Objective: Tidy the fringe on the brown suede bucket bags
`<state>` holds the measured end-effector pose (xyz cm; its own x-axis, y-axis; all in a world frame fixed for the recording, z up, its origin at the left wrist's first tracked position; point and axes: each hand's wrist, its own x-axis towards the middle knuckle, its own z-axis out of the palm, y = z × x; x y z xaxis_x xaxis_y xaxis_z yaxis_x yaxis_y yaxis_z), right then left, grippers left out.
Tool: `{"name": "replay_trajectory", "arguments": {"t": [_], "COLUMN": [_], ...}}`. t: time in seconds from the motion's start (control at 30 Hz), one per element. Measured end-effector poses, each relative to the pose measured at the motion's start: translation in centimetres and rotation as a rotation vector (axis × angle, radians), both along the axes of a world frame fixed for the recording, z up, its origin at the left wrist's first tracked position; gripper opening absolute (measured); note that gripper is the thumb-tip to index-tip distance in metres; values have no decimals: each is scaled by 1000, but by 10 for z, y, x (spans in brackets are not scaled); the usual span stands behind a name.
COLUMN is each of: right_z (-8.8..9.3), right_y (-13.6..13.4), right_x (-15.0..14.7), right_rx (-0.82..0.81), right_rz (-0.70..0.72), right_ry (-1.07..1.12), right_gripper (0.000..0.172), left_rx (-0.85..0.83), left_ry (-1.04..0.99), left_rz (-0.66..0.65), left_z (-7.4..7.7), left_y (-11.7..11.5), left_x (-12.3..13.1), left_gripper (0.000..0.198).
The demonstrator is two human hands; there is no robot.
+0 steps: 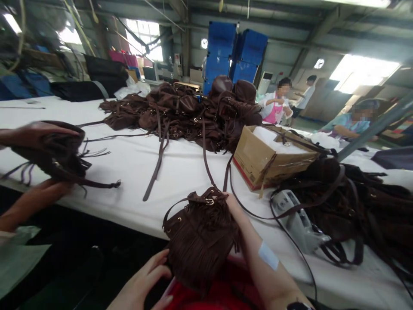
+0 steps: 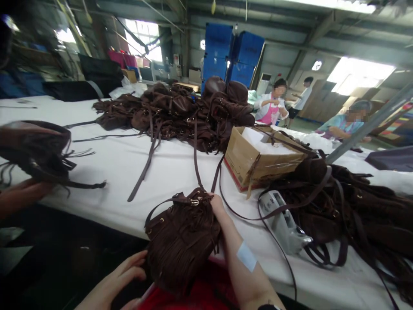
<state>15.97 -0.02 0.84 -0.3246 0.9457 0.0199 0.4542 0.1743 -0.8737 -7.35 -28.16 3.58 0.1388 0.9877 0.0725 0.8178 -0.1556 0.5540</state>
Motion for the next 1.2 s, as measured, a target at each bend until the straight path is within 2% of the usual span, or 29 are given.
{"name": "replay_trajectory", "arguments": {"t": [0.07, 0.13, 0.23, 0.3, 0.37, 0.43, 0.5, 0.57, 0.63, 0.67, 0.73, 0.83, 0.9, 0.97, 1.07, 1.2], "right_z": [38, 82, 136, 155, 158, 151, 138, 123, 108, 100, 84, 55, 34, 14, -7, -13], "right_y": [-28, -63, -98, -101, -92, -80, -71, -69, -70, -70, -70, -63, -55, -46, -40, -41], "right_x": [-8, -18, -37, -51, -65, -75, -82, -87, -90, -91, -91, -85, -77, -70, -63, -61], "right_rx": [103, 335, 554, 592, 588, 574, 549, 502, 440, 413, 392, 401, 372, 326, 294, 289], "right_rz": [42, 137, 276, 269, 279, 312, 335, 347, 368, 379, 390, 347, 319, 300, 278, 264], "right_ry": [-63, -191, -317, -351, -362, -363, -347, -296, -217, -176, -126, -107, -82, -46, -6, 39], "right_gripper": [30, 27, 28, 30, 30, 29, 28, 28, 28, 28, 28, 28, 28, 29, 32, 34], "left_rx": [107, 241, 440, 537, 608, 700, 801, 823, 719, 636, 454, 239, 127, 26, -130, -273], "left_ry": [3, -12, -97, -153, -191, -207, -189, -138, -71, -34, 56, 196, 267, 315, 364, 362], "left_rz": [102, 256, 450, 554, 631, 672, 649, 523, 362, 303, 275, 295, 296, 271, 210, 119], "left_z": [5, 14, 31, 42, 53, 64, 73, 79, 77, 72, 55, 18, -3, -17, -22, -14], "left_y": [5, 12, 26, 33, 37, 35, 32, 32, 40, 47, 64, 85, 88, 82, 60, 26], "left_x": [-10, -18, -28, -33, -37, -38, -34, -25, -11, -4, 10, 21, 21, 18, 15, 18], "left_gripper": [31, 36, 33, 32, 33, 35, 35, 31, 28, 29, 36, 43, 43, 36, 26, 20]}}
